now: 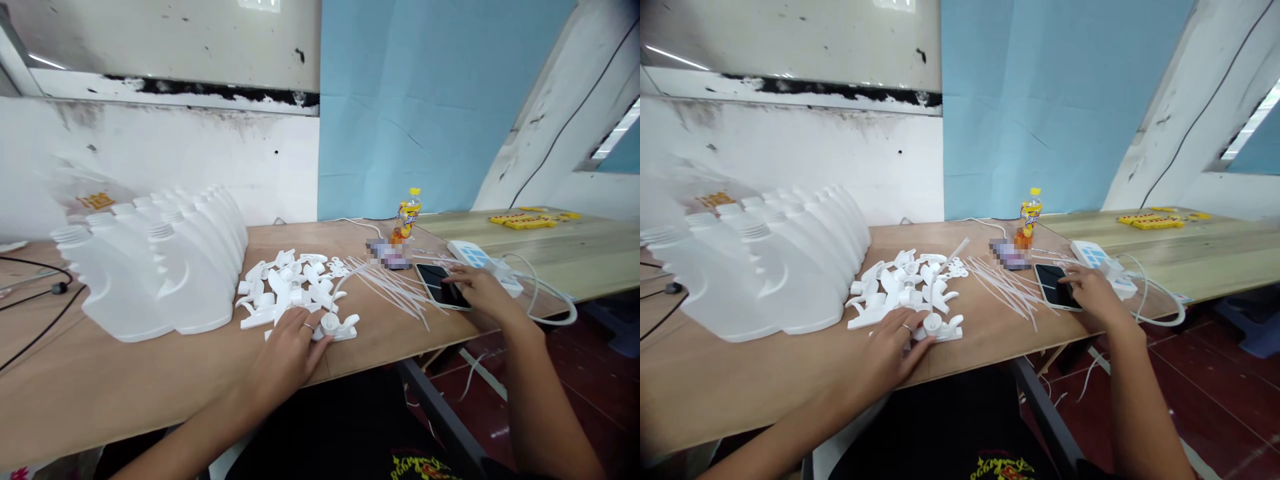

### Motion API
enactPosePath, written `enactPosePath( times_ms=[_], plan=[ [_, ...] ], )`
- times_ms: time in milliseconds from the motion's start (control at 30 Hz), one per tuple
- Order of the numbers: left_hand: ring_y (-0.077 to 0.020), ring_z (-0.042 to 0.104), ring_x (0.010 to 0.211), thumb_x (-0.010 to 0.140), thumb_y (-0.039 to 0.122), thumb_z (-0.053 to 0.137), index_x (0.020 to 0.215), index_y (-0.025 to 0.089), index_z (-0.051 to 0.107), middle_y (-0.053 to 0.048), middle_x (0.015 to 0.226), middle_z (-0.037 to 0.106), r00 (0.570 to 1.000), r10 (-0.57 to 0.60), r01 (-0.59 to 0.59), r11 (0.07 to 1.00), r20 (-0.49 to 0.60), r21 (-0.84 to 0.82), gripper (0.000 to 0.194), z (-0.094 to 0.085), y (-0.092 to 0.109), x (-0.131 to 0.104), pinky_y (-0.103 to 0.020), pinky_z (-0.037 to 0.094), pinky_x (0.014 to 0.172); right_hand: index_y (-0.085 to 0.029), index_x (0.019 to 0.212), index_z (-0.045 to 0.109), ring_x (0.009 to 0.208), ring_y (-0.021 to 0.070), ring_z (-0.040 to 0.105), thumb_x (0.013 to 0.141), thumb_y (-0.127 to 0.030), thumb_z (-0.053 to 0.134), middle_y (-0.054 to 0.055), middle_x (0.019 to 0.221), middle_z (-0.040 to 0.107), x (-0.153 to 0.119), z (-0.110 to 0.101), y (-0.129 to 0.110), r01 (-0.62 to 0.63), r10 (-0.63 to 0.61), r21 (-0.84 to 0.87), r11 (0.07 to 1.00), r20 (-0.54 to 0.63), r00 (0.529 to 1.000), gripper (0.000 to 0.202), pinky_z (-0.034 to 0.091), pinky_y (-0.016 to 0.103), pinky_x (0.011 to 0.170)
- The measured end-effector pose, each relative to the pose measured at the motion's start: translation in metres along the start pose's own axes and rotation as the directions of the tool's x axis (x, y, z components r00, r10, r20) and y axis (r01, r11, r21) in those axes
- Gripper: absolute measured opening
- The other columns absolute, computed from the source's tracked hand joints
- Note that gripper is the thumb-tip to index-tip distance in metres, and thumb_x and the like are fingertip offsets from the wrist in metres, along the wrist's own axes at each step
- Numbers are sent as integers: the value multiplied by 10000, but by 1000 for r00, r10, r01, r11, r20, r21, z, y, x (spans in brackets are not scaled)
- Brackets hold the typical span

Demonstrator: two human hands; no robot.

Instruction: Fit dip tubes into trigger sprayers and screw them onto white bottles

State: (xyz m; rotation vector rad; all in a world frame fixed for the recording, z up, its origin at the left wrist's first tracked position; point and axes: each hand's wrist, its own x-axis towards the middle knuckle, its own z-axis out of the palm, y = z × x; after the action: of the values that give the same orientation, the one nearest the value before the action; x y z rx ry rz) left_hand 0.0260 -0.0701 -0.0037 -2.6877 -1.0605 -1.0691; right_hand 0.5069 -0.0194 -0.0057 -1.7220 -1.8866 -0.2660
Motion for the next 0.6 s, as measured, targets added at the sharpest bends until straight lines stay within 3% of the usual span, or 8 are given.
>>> enactPosePath(
  times_ms=[200,333,500,600],
  plan=[
    [-272,589,1040,970,308,578,1264,194,529,-88,1061,642,1000,-4,4,1000,14,-9,320,-1,0,1,-454,509,923,-166,978,788,1200,321,631,764,-114,444,153,1240,692,1,1,-12,22,-20,28,999,-51,998,409,456,513,1084],
    [-274,599,1039,976,318,567,1275,200,530,-92,1062,647,1000,6,-6,1000,8,-13,323,-2,0,2,-452,516,915,-222,851,799,1207,307,624,714,-89,471,110,1222,702,4,4,-23,48,-48,-6,999,-14,999,379,451,492,1090],
    [-273,598,1046,971,314,576,1279,192,535,-97,1069,651,1000,11,-11,1000,5,-15,334,-2,1,1,-451,516,923,-231,928,805,1275,329,559,692,-35,445,91,1298,668,5,12,-40,80,-78,-62,995,22,997,473,401,541,1102],
    [-274,593,1049,973,323,574,1280,193,530,-94,1063,648,1000,5,-5,1000,3,-7,336,-1,0,1,-458,513,928,-252,845,803,1248,332,566,722,-42,453,62,1293,676,4,12,-57,102,-101,-39,994,28,994,427,377,567,1100]
  ],
)
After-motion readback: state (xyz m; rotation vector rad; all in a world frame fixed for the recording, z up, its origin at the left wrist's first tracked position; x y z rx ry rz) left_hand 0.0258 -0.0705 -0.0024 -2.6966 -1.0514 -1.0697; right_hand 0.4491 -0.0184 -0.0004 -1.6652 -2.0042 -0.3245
